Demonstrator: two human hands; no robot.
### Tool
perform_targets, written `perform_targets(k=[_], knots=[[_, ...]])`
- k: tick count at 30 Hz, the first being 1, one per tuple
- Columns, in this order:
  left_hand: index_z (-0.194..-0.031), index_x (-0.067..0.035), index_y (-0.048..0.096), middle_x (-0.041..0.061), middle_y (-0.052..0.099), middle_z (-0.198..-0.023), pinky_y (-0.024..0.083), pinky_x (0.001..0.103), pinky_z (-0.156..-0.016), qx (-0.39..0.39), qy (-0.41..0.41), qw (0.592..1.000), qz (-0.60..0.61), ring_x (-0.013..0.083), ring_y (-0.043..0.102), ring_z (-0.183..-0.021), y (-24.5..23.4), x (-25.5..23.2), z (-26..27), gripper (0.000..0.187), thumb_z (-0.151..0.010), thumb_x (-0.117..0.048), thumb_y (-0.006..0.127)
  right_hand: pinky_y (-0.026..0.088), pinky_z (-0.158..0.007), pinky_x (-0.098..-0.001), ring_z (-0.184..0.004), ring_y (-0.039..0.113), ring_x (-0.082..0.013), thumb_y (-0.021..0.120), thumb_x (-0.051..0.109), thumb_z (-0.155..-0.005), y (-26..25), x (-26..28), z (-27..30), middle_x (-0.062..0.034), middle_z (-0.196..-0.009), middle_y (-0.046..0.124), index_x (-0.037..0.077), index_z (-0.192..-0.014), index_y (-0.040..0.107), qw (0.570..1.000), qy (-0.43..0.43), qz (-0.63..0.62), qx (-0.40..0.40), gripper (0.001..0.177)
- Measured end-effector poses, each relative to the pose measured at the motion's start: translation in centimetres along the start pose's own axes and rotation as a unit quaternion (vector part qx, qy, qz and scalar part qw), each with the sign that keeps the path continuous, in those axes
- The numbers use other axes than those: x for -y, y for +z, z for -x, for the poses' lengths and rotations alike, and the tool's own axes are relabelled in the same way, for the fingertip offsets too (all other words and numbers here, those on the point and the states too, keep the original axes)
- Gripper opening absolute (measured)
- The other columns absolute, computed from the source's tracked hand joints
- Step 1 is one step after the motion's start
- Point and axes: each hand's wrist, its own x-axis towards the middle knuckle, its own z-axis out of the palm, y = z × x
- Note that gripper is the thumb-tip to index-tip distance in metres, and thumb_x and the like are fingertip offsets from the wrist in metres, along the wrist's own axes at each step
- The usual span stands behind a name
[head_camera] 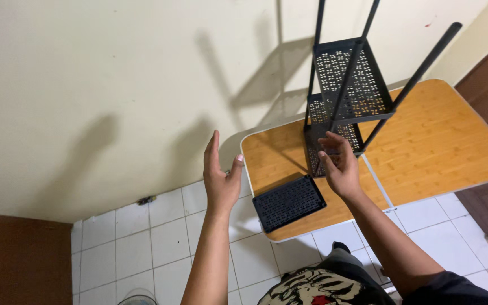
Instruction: The person assembles a black perforated metal shelving unit by inserting cylindrical legs into the frame and stacking trays. They handle the trays and legs one at a time, aligning and securing each leg into the frame on a wooden table.
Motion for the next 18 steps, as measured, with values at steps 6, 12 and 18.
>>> perform_targets(k=[6,12,18], knots=[[-0.156,-0.012,0.039,0.016,0.045,-0.160,0.037,0.046,-0.122,0.018,0.039,0.999,0.021,0.0326,0.042,-0.150,4.3,-2.3,-1.8,0.068,-0.097,-0.019,0.071,0.051,-0.092,-0.0299,-0.119,0.060,-0.0156,0.061,-0.002,-0.102,-4.8,-0.4,-2.0,-0.0095,-0.133,0.061,0.004,-0.147,0.046,0.988,-0.105,0.031,-0.108,0.048],[-0.151,-0.013,0.047,0.015,0.043,-0.163,0.034,0.048,-0.124,0.033,0.043,0.998,0.024,0.0332,0.039,-0.153,11.0,-5.3,-4.1,0.058,-0.098,-0.017,0.071,0.048,-0.100,-0.0369,-0.132,0.050,-0.0257,0.069,-0.004,-0.097,-11.2,-1.0,-6.6,-0.0159,-0.152,0.044,0.004,-0.151,0.037,0.949,-0.152,0.145,-0.235,0.064],[-0.151,-0.013,0.045,0.013,0.040,-0.164,0.037,0.048,-0.120,0.061,0.004,0.993,0.101,0.0298,0.038,-0.153,19.1,-7.6,-5.9,0.059,-0.099,-0.020,0.070,0.050,-0.103,-0.0346,-0.128,0.053,-0.0220,0.062,0.009,-0.107,-14.7,-3.7,-12.9,-0.0123,-0.137,0.051,0.002,-0.146,0.038,0.989,-0.122,-0.002,-0.088,0.047]])
